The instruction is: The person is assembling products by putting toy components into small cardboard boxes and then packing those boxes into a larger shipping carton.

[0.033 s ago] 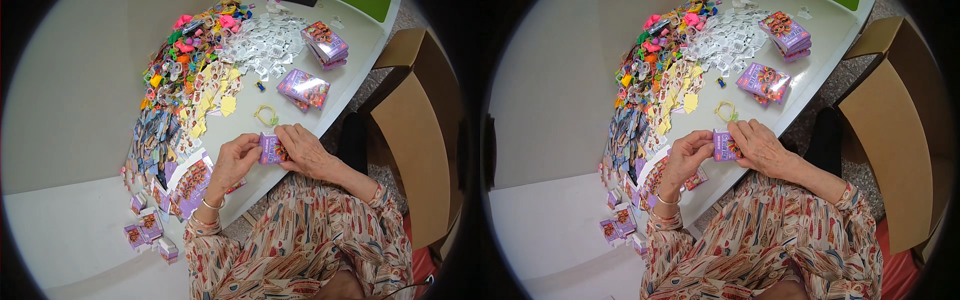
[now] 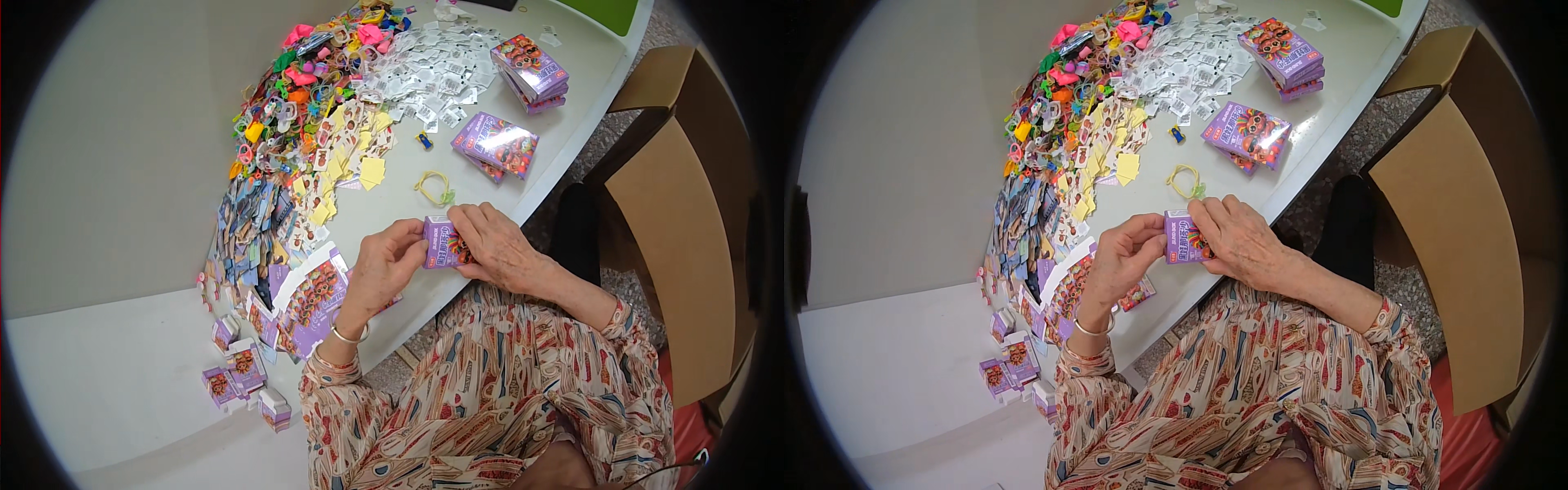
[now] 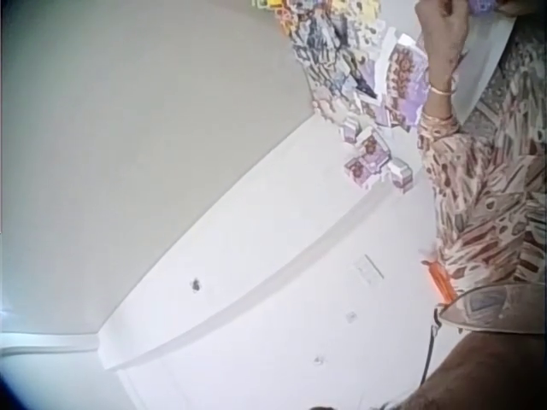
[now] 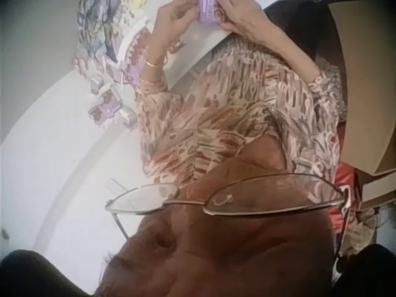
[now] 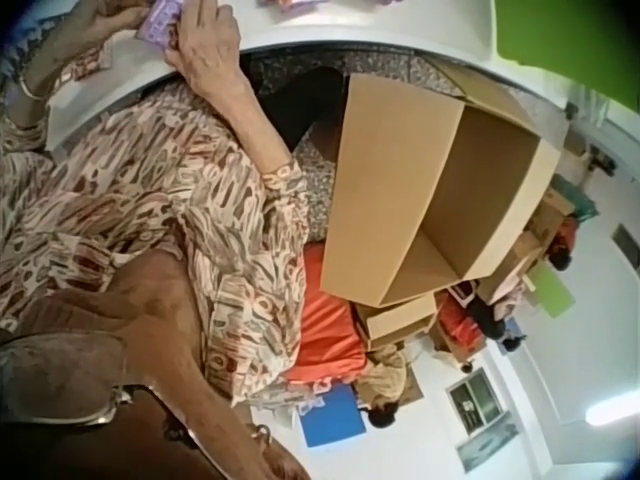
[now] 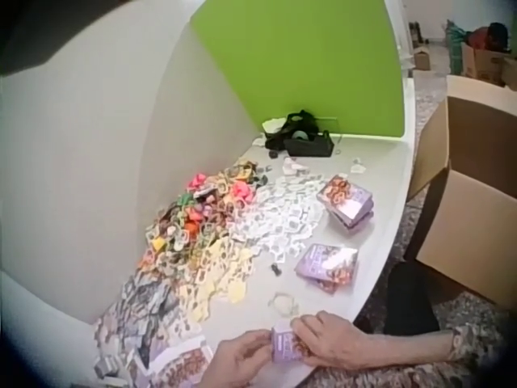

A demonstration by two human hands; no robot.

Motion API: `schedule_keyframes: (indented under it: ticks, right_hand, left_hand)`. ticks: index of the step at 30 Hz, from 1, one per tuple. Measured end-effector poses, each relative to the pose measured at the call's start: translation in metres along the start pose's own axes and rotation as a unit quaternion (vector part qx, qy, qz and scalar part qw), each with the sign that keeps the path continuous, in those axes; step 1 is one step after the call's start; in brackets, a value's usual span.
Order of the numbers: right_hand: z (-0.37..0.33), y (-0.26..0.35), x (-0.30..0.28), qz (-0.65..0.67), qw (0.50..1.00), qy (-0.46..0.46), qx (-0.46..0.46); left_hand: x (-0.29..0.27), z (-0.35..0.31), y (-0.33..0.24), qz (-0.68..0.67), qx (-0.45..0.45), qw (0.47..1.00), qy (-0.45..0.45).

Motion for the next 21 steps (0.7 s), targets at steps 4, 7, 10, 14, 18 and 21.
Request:
schedule_keyframes:
  ticks: [4, 7, 10, 14, 18, 21]
  right_hand:
    - [-0.001, 0.0, 0.0, 0.022, 0.999, 0.027, 0.021]
    - [-0.004, -0.004, 0.001, 0.061, 0.998, 0.014, 0.02]
    - [-0.007, -0.011, -0.001, 0.148, 0.988, 0.021, 0.043]
    - [-0.012, -0.02, 0.002, 0.263, 0.961, 0.058, 0.063]
    - [-0.021, -0.024, 0.009, 0.311, 0.949, 0.049, 0.029]
    - [-0.025, -0.027, 0.016, 0.319, 0.947, 0.036, 0.016]
  left_hand:
    - [0.005, -0.005, -0.011, 0.14, 0.023, 0.99, -0.018]
    - [0.004, -0.008, -0.019, 0.165, 0.041, 0.984, -0.049]
    - [-0.003, -0.009, -0.019, 0.165, 0.008, 0.985, -0.049]
    - [-0.001, -0.015, -0.028, 0.048, 0.028, 0.998, -0.009]
    - [0.008, -0.028, -0.042, 0.059, 0.07, 0.996, 0.001]
    - [0.011, -0.032, -0.051, 0.077, 0.1, 0.992, 0.002]
Point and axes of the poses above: each hand's wrist, its own z-axis towards the middle knuckle, its own x-axis out of the palm, y = z × x, the point moved 1 cm from there along z, towards the middle knuckle, and after that the axes turned 4 degrees about -y, right-handed, at the moved point
